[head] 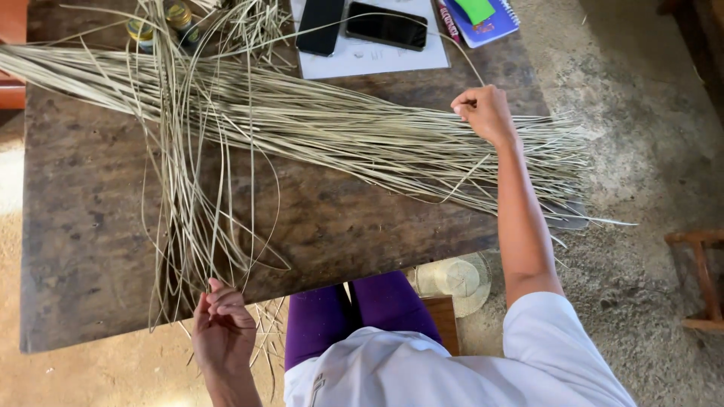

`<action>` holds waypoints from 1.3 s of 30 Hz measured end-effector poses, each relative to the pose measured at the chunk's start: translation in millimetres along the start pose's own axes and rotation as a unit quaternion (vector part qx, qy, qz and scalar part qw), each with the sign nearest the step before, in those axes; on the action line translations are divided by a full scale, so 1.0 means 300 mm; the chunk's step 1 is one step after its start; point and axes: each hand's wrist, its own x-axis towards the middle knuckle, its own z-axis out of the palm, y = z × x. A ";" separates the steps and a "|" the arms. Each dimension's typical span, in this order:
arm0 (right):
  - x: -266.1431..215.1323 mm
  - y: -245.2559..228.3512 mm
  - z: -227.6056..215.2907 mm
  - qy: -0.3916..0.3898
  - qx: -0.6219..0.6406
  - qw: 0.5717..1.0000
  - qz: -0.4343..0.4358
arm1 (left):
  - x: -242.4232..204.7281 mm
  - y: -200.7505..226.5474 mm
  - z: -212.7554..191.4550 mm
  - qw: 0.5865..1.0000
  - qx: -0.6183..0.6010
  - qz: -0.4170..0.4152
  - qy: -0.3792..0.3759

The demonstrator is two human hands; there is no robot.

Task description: Prepare and smooth dried straw strands using a wooden block

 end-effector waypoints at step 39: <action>-0.644 -0.223 0.017 -0.114 0.102 0.980 -0.127 | 0.066 -0.538 0.088 0.429 0.808 0.262 -0.306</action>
